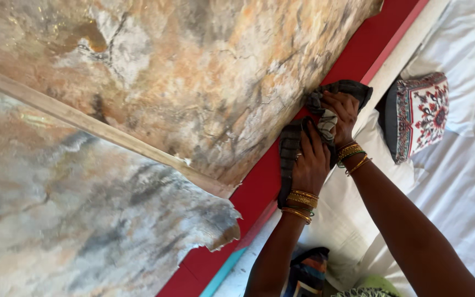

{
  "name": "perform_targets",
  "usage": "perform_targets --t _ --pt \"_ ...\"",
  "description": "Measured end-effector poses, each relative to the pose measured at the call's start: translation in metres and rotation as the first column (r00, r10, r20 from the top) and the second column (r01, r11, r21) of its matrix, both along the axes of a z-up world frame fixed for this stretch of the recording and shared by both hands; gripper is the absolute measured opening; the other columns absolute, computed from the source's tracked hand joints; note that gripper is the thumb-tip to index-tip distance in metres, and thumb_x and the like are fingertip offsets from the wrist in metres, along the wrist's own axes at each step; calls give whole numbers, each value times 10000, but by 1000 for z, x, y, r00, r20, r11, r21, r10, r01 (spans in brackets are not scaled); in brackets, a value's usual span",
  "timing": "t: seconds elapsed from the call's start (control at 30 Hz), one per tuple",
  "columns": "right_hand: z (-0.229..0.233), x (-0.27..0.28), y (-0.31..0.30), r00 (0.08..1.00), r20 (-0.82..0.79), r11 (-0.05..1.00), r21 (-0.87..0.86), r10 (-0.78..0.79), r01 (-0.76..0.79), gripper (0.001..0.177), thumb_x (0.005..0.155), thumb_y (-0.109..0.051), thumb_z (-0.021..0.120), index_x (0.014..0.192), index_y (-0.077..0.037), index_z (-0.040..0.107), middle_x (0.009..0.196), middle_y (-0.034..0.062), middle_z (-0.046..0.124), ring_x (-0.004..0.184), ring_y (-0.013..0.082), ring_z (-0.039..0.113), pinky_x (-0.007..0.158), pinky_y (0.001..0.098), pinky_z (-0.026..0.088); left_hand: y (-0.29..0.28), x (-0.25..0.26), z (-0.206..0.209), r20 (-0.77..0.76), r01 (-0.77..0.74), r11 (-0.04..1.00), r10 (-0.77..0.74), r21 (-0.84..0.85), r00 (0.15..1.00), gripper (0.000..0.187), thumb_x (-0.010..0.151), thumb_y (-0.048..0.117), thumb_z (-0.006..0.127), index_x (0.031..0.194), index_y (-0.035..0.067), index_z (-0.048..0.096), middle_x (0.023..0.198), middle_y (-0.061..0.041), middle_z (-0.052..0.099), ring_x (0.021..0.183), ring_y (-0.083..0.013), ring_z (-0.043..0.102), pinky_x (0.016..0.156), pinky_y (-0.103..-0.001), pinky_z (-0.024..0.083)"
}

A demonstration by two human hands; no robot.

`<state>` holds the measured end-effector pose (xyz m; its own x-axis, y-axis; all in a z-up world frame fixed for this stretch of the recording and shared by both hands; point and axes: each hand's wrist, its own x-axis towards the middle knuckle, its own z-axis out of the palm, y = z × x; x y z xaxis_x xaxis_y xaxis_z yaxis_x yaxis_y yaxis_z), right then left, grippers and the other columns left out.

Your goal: The person wipes a red plastic chair with a cloth, then moves to wipe a red and teal painted wall section above a bed. The person uses a cloth to clean the wall surface repeatedly.

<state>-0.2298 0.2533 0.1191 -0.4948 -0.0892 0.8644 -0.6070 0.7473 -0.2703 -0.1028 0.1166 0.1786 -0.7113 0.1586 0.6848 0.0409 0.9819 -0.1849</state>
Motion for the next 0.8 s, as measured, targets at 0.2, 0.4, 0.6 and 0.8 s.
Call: perform_targets --t 0.2,0.4,0.6,0.8 --pt "0 1 5 985 -29 968 -181 170 -173 801 1090 -602 192 1206 13 692 1356 152 657 1316 377 533 1139 550 344 16 -9 -16 -46 104 983 -98 151 994 629 1021 410 502 1521 28 495 1433 -170 633 865 -199 734 694 -283 588" --pt "-18 27 -14 995 -32 982 -159 97 -101 611 1043 -488 345 1208 -18 699 1377 147 647 1358 353 535 1169 566 355 14 25 -45 106 6 949 -41 314 993 571 965 411 603 1374 14 641 1272 -154 730 717 -225 724 561 -351 577" --pt "-9 107 -44 944 40 945 -30 326 -325 480 965 -389 508 1238 -41 695 1403 124 640 1376 317 536 1174 555 361 -27 89 -70 -128 -9 962 46 273 991 545 938 397 594 1298 -3 680 1259 -174 722 869 -282 713 656 -380 574" --pt "-11 76 -19 896 0 896 19 444 -444 474 919 -409 585 1197 -43 703 1382 133 635 1331 320 523 1129 560 354 4 61 -50 -296 -66 973 131 220 946 530 946 405 508 1346 81 634 1321 -125 647 1062 -343 668 873 -452 577"
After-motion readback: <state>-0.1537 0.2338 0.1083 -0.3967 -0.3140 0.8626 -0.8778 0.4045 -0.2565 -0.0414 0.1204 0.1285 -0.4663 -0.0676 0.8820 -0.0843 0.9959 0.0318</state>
